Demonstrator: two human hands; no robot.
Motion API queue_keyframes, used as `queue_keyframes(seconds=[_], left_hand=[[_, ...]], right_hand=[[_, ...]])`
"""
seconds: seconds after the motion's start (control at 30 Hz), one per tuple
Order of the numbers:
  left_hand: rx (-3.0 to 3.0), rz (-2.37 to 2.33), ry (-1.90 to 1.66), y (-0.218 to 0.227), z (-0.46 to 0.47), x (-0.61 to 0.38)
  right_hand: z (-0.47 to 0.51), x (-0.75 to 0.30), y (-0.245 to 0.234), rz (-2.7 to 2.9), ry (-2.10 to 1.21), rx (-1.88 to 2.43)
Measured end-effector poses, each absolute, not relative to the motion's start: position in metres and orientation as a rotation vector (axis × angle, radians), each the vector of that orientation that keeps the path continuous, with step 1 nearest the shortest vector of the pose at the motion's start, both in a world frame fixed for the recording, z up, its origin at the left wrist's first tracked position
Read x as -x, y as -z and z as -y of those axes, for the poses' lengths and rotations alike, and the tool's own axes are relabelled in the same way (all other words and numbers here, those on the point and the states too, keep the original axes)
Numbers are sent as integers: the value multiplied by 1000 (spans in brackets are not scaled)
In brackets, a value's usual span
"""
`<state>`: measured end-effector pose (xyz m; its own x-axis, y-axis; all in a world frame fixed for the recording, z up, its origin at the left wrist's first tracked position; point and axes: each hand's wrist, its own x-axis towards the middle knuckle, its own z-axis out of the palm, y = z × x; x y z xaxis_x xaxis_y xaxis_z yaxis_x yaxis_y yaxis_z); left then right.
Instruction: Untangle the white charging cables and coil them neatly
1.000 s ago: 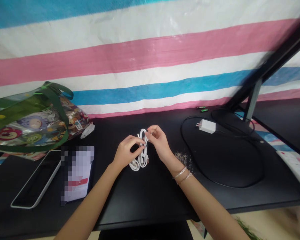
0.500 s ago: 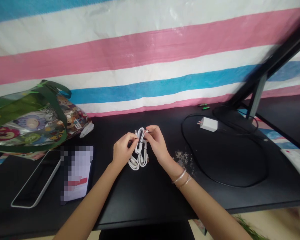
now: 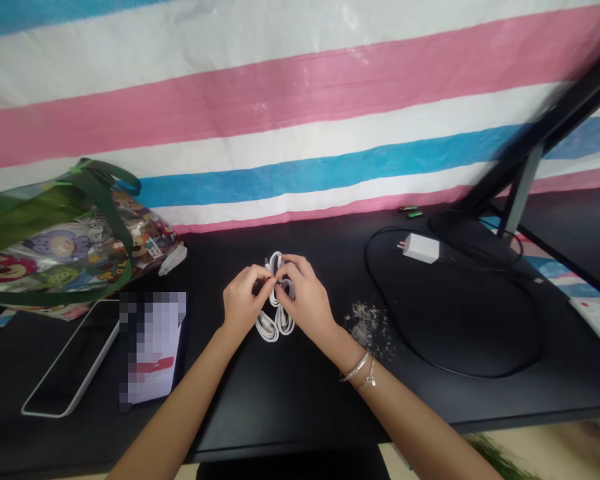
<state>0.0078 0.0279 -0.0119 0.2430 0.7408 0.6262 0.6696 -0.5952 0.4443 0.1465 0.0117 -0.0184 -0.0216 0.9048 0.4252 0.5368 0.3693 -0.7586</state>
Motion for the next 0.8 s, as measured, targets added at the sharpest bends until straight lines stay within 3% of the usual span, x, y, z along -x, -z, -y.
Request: queue_keyframes(seconds=[0.8], left_hand=[[-2221,-1429,-1114,10,-26,-13]], right_hand=[[-19,-148,17,1500,-569,1141]])
